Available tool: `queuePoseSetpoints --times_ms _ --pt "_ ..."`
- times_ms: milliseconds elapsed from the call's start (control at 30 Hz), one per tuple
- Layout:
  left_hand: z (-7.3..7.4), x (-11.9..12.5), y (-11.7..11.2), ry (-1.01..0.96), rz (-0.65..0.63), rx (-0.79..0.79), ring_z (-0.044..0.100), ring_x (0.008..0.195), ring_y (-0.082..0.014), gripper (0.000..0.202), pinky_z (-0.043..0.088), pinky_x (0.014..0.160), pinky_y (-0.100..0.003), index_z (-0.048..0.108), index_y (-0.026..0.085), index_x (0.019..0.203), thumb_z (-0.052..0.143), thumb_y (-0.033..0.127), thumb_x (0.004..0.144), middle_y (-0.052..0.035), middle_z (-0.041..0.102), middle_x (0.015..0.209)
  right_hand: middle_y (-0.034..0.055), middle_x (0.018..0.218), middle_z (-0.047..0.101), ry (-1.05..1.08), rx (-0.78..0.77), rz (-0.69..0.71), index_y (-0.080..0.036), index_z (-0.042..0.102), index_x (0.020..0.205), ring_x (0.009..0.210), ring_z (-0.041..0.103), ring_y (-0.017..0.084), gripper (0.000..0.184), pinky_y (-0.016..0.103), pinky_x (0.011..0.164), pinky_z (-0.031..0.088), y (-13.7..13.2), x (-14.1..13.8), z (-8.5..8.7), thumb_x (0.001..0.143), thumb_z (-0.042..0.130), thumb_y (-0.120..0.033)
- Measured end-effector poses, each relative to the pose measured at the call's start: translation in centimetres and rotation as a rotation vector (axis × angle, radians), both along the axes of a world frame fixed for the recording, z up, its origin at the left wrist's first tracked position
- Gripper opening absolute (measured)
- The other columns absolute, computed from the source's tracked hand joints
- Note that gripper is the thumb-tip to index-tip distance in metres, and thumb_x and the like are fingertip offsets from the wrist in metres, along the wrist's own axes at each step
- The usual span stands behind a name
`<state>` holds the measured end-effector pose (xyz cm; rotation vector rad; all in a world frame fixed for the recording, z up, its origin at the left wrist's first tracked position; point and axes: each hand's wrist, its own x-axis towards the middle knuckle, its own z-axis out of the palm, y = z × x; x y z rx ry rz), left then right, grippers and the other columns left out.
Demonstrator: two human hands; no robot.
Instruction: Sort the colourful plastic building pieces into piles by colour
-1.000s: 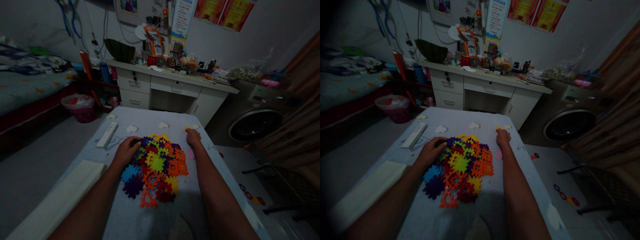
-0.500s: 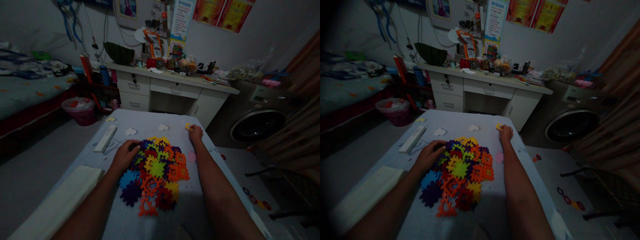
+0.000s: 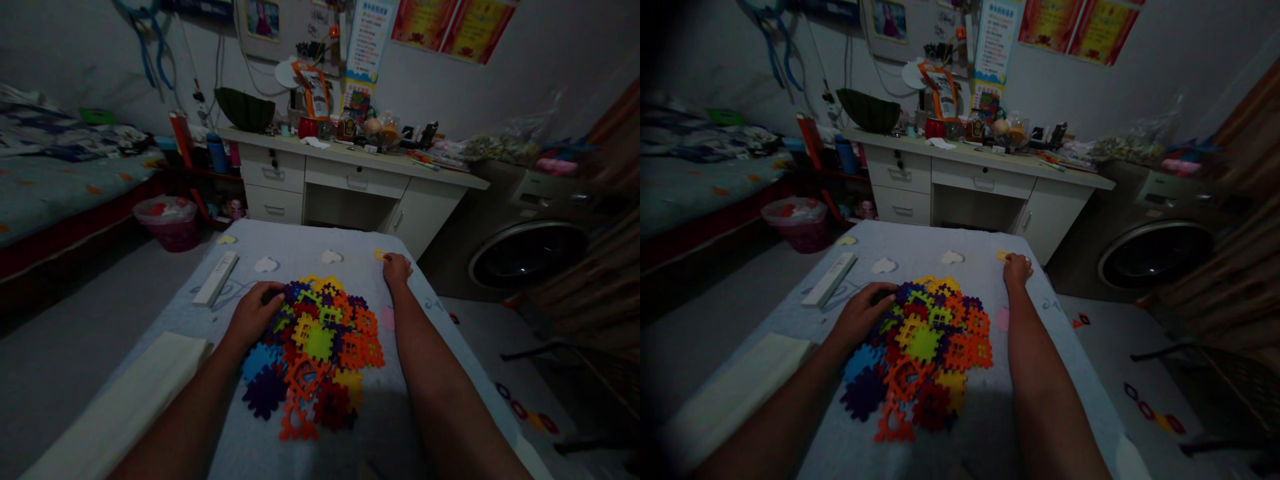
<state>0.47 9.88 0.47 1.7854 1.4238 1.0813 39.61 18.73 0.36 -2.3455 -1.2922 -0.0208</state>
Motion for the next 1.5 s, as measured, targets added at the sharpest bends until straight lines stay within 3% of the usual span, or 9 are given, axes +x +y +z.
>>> queuePoseSetpoints --times_ms 400,467,633,767,933,1100,1233,1367,1500 --pt "0.3 0.2 -0.1 0.001 0.009 0.003 0.064 0.1 -0.0269 0.037 0.048 0.095 -0.044 0.069 0.02 0.1 0.058 0.047 0.078 -0.0078 0.069 0.106 0.0138 0.125 0.061 0.071 0.101 0.034 -0.024 0.071 0.115 0.118 0.05 0.034 0.035 0.052 0.099 0.038 -0.4 -0.4 1.1 0.084 0.056 -0.023" --pt "0.3 0.2 -0.1 0.001 0.012 0.008 0.065 0.099 -0.0267 0.035 0.049 0.094 -0.044 0.069 0.02 0.099 0.059 0.046 0.078 -0.0075 0.07 0.105 0.0135 0.12 0.063 0.143 0.135 0.187 -0.021 0.071 0.113 0.113 0.054 0.03 0.034 0.046 0.098 0.041 -0.5 -0.8 2.2 0.082 0.057 -0.022" --pt "-0.1 0.1 0.0 -0.028 0.035 -0.005 0.066 0.098 -0.0263 0.035 0.049 0.093 -0.043 0.069 0.02 0.101 0.059 0.045 0.079 -0.0073 0.071 0.103 0.0065 0.097 0.072 0.429 -0.064 0.885 -0.017 0.073 0.099 0.089 0.064 0.019 0.025 0.031 0.085 0.048 -0.9 -4.3 5.4 0.081 0.059 -0.026" --pt "0.1 0.2 0.0 -0.056 0.043 -0.013 0.066 0.096 -0.026 0.034 0.049 0.093 -0.043 0.068 0.02 0.099 0.059 0.044 0.078 -0.0075 0.072 0.102 0.0056 0.098 0.073 0.314 -0.271 1.093 -0.015 0.073 0.099 0.086 0.063 0.017 0.024 0.027 0.08 0.047 -1.7 -8.5 5.9 0.079 0.06 -0.02" --pt "0.6 0.4 -0.2 -0.054 0.048 -0.031 0.066 0.095 -0.0257 0.033 0.049 0.092 -0.043 0.068 0.02 0.097 0.059 0.044 0.076 -0.007 0.072 0.1 0.0035 0.084 0.07 0.168 -0.312 1.097 -0.014 0.072 0.089 0.075 0.059 0.014 0.022 0.025 0.071 0.043 -2.0 -10.7 5.0 0.075 0.056 -0.01" --pt "0.5 0.2 -0.2 -0.018 0.038 -0.018 0.065 0.098 -0.026 0.034 0.049 0.092 -0.042 0.068 0.02 0.1 0.058 0.045 0.078 -0.007 0.072 0.101 -0.0022 0.069 0.062 0.401 -0.222 1.072 -0.015 0.067 0.079 0.062 0.052 0.009 0.013 0.021 0.06 0.039 -2.0 -9.7 5.3 0.071 0.056 -0.012" --pt "0.3 0.1 0.0 -0.013 0.036 -0.008 0.066 0.099 -0.0261 0.035 0.049 0.092 -0.042 0.068 0.019 0.101 0.057 0.045 0.08 -0.0077 0.072 0.103 -0.0024 0.066 0.062 0.625 -0.113 0.954 -0.016 0.065 0.079 0.056 0.051 0.009 0.012 0.02 0.054 0.039 -2.0 -7.9 6.0 0.068 0.061 -0.02" --pt "0.1 0.1 0.0 -0.02 0.038 -0.017 0.066 0.098 -0.0259 0.034 0.049 0.092 -0.042 0.068 0.02 0.1 0.059 0.045 0.079 -0.0073 0.072 0.103 -0.0001 0.069 0.064 0.772 0.211 0.729 -0.018 0.061 0.079 0.062 0.058 0.012 0.018 0.024 0.06 0.047 -1.3 -4.2 6.1 0.065 0.067 -0.027" --pt "0.0 0.2 0.1 -0.03 0.038 -0.015 0.066 0.097 -0.0261 0.035 0.049 0.092 -0.043 0.068 0.02 0.1 0.059 0.046 0.078 -0.0077 0.072 0.103 0.0033 0.08 0.065 0.64 0.448 0.324 -0.018 0.06 0.083 0.068 0.062 0.016 0.021 0.032 0.067 0.053 -0.4 0.4 4.9 0.068 0.067 -0.031"
